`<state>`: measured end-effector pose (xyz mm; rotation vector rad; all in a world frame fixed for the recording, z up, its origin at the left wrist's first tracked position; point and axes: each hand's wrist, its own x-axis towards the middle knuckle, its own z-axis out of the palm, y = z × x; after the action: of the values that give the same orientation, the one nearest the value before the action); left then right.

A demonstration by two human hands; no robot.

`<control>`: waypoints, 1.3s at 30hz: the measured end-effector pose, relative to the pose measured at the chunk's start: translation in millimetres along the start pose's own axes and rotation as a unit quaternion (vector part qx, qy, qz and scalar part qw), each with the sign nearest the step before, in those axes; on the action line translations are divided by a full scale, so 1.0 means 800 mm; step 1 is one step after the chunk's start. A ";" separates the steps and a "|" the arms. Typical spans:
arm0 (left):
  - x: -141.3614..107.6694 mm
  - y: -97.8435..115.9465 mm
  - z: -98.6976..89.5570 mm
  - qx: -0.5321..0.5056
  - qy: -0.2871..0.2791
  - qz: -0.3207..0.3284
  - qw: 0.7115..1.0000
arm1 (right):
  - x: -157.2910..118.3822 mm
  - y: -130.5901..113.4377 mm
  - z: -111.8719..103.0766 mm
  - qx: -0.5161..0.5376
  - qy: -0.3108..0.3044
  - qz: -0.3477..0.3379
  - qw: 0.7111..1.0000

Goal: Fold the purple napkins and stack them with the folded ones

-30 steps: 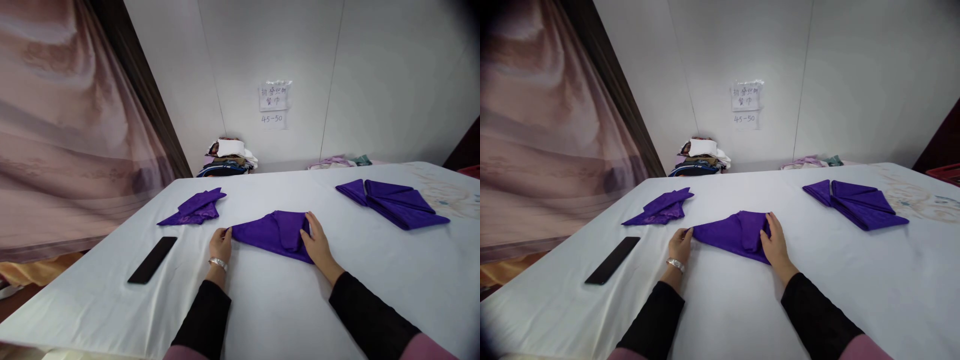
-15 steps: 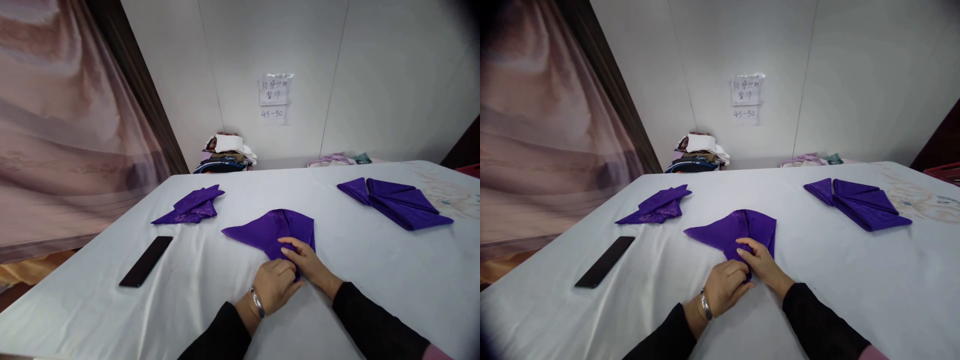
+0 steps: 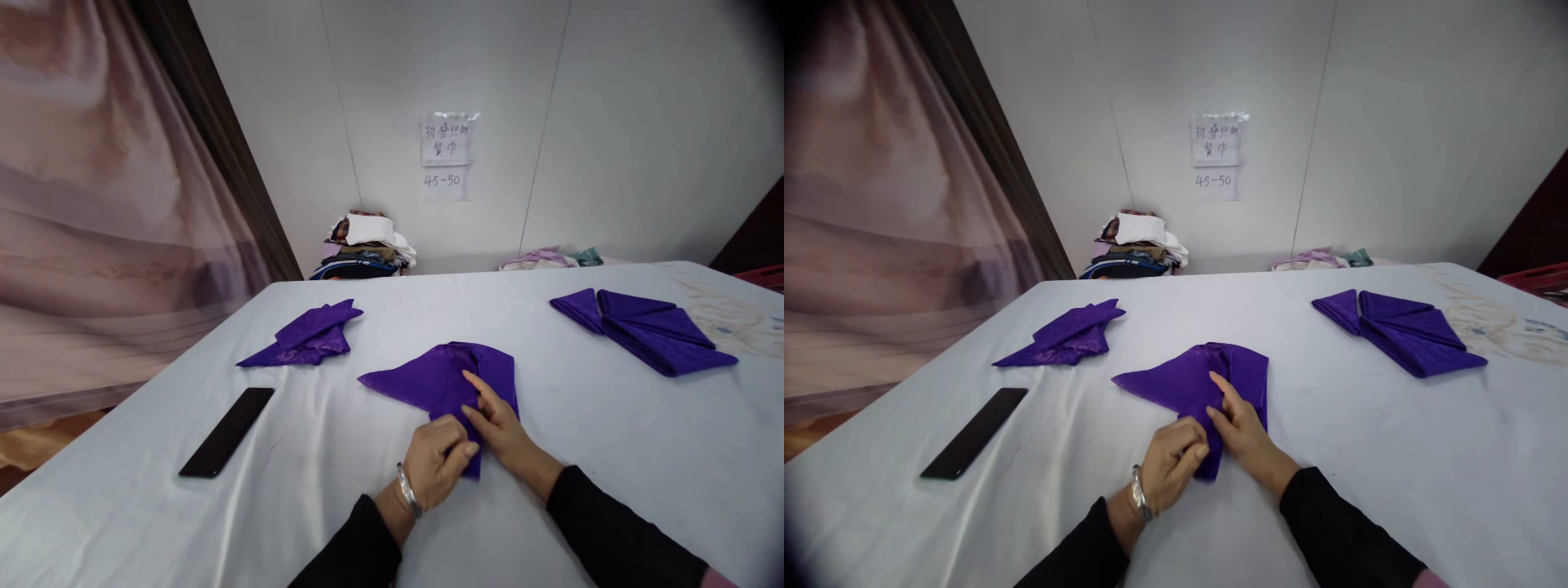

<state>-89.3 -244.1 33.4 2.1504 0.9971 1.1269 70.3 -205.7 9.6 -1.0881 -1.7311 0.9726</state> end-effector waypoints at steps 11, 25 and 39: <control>0.014 -0.022 -0.002 -0.206 0.090 -0.285 0.932 | -0.020 -0.029 0.009 -0.123 -0.132 -0.096 0.979; 0.012 -0.030 0.001 -0.232 0.055 -0.280 0.930 | -0.028 -0.038 0.014 -0.099 -0.220 -0.121 0.963; 0.009 -0.034 0.002 -0.241 0.083 -0.206 0.945 | -0.009 -0.008 0.022 0.072 0.033 0.080 0.994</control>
<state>-95.0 -222.5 16.2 1.4017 1.0503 1.2007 54.3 -217.4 8.1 -1.1636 -1.5140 1.1310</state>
